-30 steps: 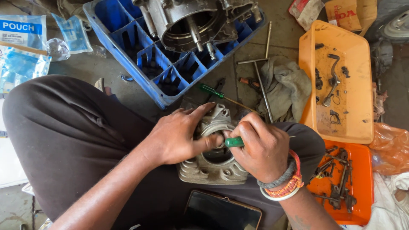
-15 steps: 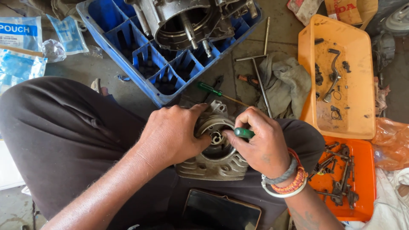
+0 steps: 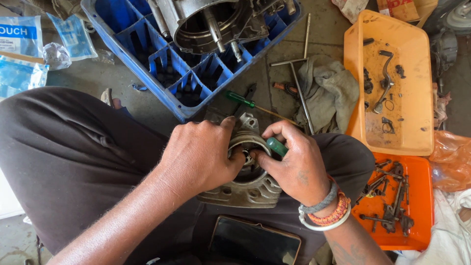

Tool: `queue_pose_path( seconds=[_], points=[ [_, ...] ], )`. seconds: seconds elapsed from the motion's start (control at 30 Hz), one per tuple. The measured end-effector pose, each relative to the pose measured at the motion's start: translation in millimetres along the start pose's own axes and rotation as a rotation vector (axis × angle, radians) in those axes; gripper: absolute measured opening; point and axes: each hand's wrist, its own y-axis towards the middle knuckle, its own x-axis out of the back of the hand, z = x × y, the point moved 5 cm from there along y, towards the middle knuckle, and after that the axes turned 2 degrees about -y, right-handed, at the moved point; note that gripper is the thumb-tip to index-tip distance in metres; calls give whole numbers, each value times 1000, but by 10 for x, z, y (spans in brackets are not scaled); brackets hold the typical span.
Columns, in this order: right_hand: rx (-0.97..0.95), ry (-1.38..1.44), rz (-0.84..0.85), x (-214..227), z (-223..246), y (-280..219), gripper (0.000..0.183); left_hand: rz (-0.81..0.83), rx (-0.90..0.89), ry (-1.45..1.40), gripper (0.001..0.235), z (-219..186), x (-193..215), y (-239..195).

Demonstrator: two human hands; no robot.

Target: The person sits on the workshop floor with a motorcycle cylinder head in their lap, fitting a small metal bracket and a bearing-like component into it. They press parts in by hand, turn the head over, and use a green-handled screwdriver to seat and adjust components inside the bore.

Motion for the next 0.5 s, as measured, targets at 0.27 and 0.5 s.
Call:
queue_pose_path(
  seconds=[0.27,0.5],
  points=[
    [173,-39,-36,43,130,-60,41,-80,82,-92,53,76,55,11],
    [225,-589,-160,90,449,-460,37,-139,138,-228,66,175,6,-41]
  ],
)
